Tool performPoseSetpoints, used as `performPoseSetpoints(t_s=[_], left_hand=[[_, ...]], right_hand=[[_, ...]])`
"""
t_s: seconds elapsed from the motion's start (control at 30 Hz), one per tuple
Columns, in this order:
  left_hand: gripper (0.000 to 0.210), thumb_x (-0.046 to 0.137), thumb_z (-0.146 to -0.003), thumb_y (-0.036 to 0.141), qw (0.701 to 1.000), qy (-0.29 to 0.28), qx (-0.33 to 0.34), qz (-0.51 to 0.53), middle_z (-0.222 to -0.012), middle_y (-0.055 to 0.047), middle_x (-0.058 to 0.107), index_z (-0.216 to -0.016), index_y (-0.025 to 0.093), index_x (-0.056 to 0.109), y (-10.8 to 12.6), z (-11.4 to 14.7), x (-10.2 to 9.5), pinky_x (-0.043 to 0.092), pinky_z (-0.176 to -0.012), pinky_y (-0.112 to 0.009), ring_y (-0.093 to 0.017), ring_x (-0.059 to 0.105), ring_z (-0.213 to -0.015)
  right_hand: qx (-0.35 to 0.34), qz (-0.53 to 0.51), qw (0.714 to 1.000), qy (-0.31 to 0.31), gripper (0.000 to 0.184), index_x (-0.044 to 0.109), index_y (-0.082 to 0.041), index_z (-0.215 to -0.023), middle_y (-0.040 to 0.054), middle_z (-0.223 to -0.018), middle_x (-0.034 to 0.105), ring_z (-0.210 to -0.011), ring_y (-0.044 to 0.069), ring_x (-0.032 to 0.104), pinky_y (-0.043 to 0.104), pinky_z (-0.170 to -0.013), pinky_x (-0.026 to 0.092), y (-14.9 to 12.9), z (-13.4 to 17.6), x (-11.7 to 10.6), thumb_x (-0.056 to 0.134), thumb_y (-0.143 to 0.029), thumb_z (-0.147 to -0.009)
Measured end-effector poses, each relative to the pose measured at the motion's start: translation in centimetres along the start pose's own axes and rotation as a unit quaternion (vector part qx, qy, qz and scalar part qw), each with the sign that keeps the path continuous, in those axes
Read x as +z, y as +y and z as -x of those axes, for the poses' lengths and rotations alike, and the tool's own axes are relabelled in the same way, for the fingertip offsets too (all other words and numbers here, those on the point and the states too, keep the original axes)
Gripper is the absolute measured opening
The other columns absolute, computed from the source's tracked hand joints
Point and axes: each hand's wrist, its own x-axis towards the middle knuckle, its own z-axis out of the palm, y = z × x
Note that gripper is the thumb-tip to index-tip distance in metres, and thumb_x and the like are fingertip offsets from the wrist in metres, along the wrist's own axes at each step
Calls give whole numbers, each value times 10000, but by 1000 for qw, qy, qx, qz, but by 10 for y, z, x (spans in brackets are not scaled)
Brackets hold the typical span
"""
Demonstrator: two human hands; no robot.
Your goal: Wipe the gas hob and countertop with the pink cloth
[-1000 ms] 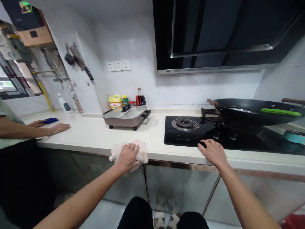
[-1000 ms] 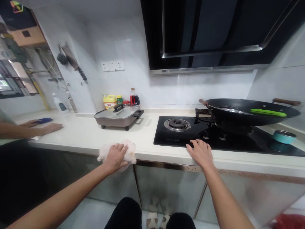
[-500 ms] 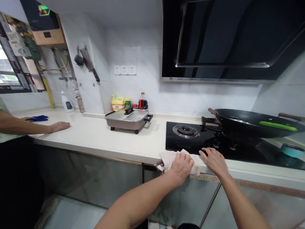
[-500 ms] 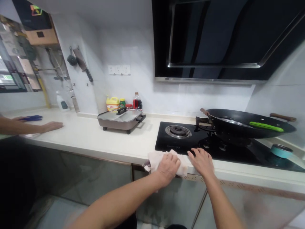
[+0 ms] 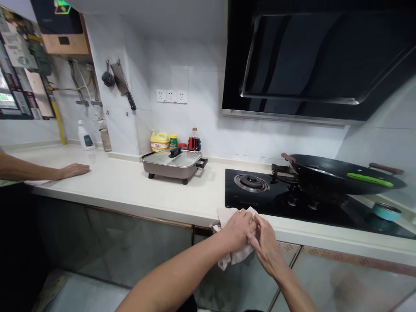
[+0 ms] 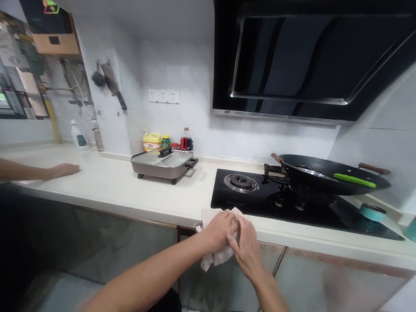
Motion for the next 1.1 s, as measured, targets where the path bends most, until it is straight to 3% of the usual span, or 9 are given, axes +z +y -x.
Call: performPoseSetpoints(t_s=[0.13,0.27,0.4,0.53,0.6,0.7,0.8,0.9,1.1], left_hand=[[534,705,-896,291,992,11,34,125,-1360,-158,620,-1390,168,545,-31,34,-22,465,-1056,-417,-283,562,-1249],[395,661,-931,293,978,40,-7,203,-1372,-102,653,-1322,240,650,-57,61,-37,457,-1085,-383,-242,602,-1258],[238,578,-981,311,972,84,-91,200,-1115,-64,753,-1131,214,735,-87,76,-49,483,-982,-341,-202,675,-1071],[263,538,-989,360,958,102,-230,135,-1047,-66,752,-1018,207,750,-118,87,-50,469,-942,-372,-220,663,-1029],[299,507,-997,382,950,97,-270,121,-1041,-67,747,-987,210,751,-126,90,-46,462,-936,-379,-224,651,-1024],[336,482,-1004,415,951,80,-278,111,-1046,-61,741,-970,218,751,-127,91,-42,447,-936,-386,-229,640,-1034],[327,498,-993,426,952,67,-278,107,-1046,-54,744,-957,224,752,-123,90,-43,440,-932,-379,-230,642,-1047],[318,508,-985,426,951,69,-283,107,-1020,-49,752,-937,228,752,-124,90,-45,440,-924,-371,-230,650,-1031],[331,521,-978,455,952,55,-279,113,-1021,-43,749,-947,235,765,-123,88,-44,428,-935,-381,-236,640,-1029]], right_hand=[[-84,109,990,-23,827,248,-274,-1582,158,-1471,503,-1375,384,453,631,-1150,346,8,2,7,626,-547,-900],[-91,190,978,-7,900,374,-332,-1526,166,-1446,497,-1356,451,409,683,-1111,294,-4,-3,20,809,-453,-747],[-60,199,978,30,890,462,-325,-1446,192,-1346,542,-1252,469,435,714,-1018,311,-28,-20,51,865,-486,-669],[-73,211,975,-7,873,532,-278,-1356,204,-1285,565,-1201,462,450,677,-983,345,-54,-40,91,895,-523,-601],[-106,212,971,-20,852,524,-266,-1366,197,-1286,575,-1186,438,464,628,-975,370,-61,-47,105,884,-492,-628],[-177,214,961,2,659,505,-288,-1406,159,-1282,599,-1159,375,497,528,-921,409,-60,-49,110,759,-380,-805],[-222,218,950,29,530,517,-321,-1414,122,-1274,618,-1156,325,515,459,-884,414,-44,-44,96,630,-240,-902],[-236,214,948,27,523,549,-341,-1396,97,-1279,622,-1177,302,521,440,-914,411,-16,-34,67,636,-223,-894],[-159,247,955,-44,555,591,-287,-1358,125,-1357,586,-1284,323,486,470,-1029,390,71,-3,-26,718,-277,-818]])
